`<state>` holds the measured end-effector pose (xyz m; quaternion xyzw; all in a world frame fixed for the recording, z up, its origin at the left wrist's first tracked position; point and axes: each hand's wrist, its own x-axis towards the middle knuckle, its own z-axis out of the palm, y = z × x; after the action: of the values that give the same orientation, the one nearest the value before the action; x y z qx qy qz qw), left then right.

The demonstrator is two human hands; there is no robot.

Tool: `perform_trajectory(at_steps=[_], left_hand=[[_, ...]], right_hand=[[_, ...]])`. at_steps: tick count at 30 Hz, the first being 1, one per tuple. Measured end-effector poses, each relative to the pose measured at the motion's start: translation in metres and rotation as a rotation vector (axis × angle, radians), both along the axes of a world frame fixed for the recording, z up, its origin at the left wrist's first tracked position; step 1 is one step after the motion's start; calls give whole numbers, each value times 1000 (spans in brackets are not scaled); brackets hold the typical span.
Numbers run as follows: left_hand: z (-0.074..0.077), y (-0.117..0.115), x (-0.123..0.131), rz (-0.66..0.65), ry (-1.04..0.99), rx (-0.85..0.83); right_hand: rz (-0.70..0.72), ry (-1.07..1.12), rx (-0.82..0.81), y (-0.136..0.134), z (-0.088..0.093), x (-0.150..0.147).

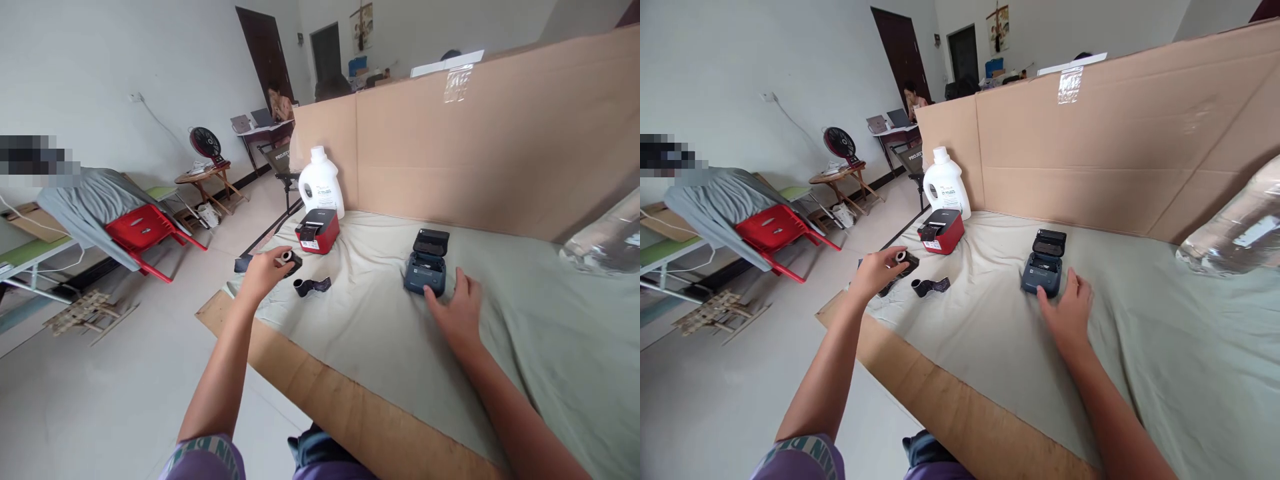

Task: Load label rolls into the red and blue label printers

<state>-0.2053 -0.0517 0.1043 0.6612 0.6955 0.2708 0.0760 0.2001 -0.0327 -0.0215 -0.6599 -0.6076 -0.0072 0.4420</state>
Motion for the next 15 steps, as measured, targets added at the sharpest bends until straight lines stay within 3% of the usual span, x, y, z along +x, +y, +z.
perform_trajectory(at_steps=[2,3,6,8,11,15], left_hand=[[3,1,41,-196,-273,61],[0,3,66,-317,-413,60],[-23,14,145,-662,-731,-82],[-44,25,190,-797,-921,-155],[-72,42,234,-779,-1222,-177],[-98,47,257,-536,-1361,-231]], right_hand=[[112,103,72,-5,30,-9],[235,168,30,-8,46,-13],[597,409,-268,-12,85,-20],[715,490,-371,-10,96,-15],[707,518,-370,0,94,8],[571,384,-318,30,82,38]])
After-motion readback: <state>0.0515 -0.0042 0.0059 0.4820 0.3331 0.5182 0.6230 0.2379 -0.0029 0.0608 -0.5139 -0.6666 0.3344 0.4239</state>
